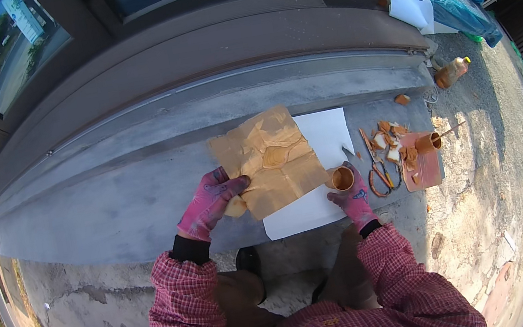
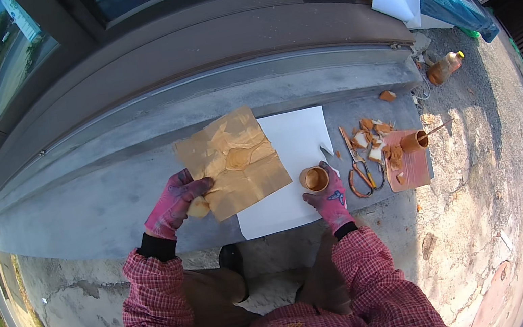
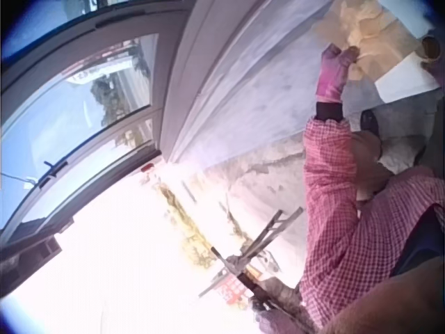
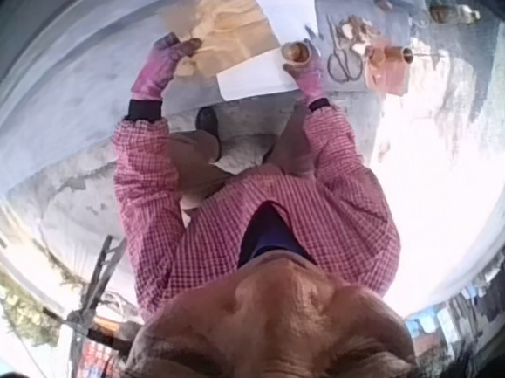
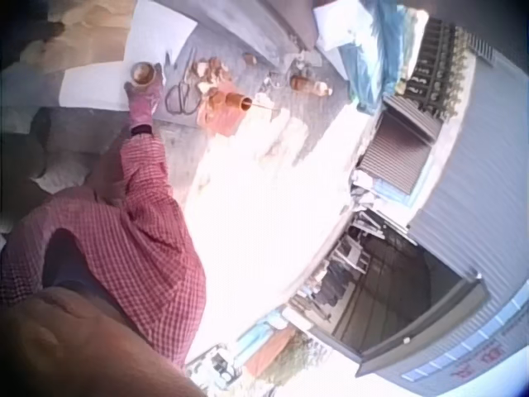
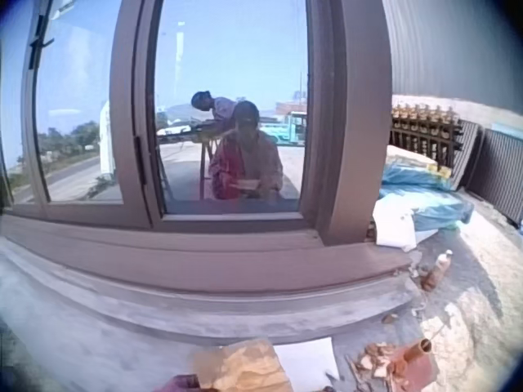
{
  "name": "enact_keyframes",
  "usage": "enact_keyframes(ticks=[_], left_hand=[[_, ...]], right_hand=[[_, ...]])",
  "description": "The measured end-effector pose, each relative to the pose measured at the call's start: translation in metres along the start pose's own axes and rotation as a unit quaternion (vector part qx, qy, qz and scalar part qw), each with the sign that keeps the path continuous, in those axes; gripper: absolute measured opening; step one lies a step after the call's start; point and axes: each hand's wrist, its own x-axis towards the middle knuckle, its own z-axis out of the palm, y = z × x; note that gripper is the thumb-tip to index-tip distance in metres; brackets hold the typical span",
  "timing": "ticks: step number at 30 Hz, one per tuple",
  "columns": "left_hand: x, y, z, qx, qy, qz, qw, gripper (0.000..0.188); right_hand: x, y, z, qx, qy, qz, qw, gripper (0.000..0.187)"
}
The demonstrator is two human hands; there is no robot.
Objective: The person rubs gold-colored decorative elements on a black metal gate with a cloth. They then move to a step, pick up a small container, and apply a substance to a white block using a stick before returning to the gate.
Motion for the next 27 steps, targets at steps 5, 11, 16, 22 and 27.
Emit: enact_keyframes(ticks=[5, 11, 16, 22, 27], left_hand=[[0.005, 0.018, -0.017, -0.007, -0.004, 0.012, 1.0, 0.032], [0.005, 0.052, -0.029, -0.052, -0.008, 0.006, 0.999, 0.032], [-0.01, 0.088, -0.034, -0.088, -0.009, 0.012, 0.996, 0.032], [-0.039, 0.131, -0.036, -0.063, 0.02, -0.009, 0.998, 0.031], [-0.082, 0.166, -0.03, -0.136, 0.026, 0.033, 0.99, 0.031]], right_hand=[[-0.026, 0.014, -0.033, 0.014, 0.03, 0.037, 0.999, 0.071], [-0.018, -0.057, -0.1, 0.18, 0.059, 0.049, 0.981, 0.037], [0.011, -0.159, -0.111, 0.29, -0.042, 0.056, 0.954, 0.036], [0.031, -0.27, -0.101, 0.339, -0.203, 0.089, 0.914, 0.047], [0.03, -0.332, -0.106, 0.415, -0.255, 0.16, 0.859, 0.049]])
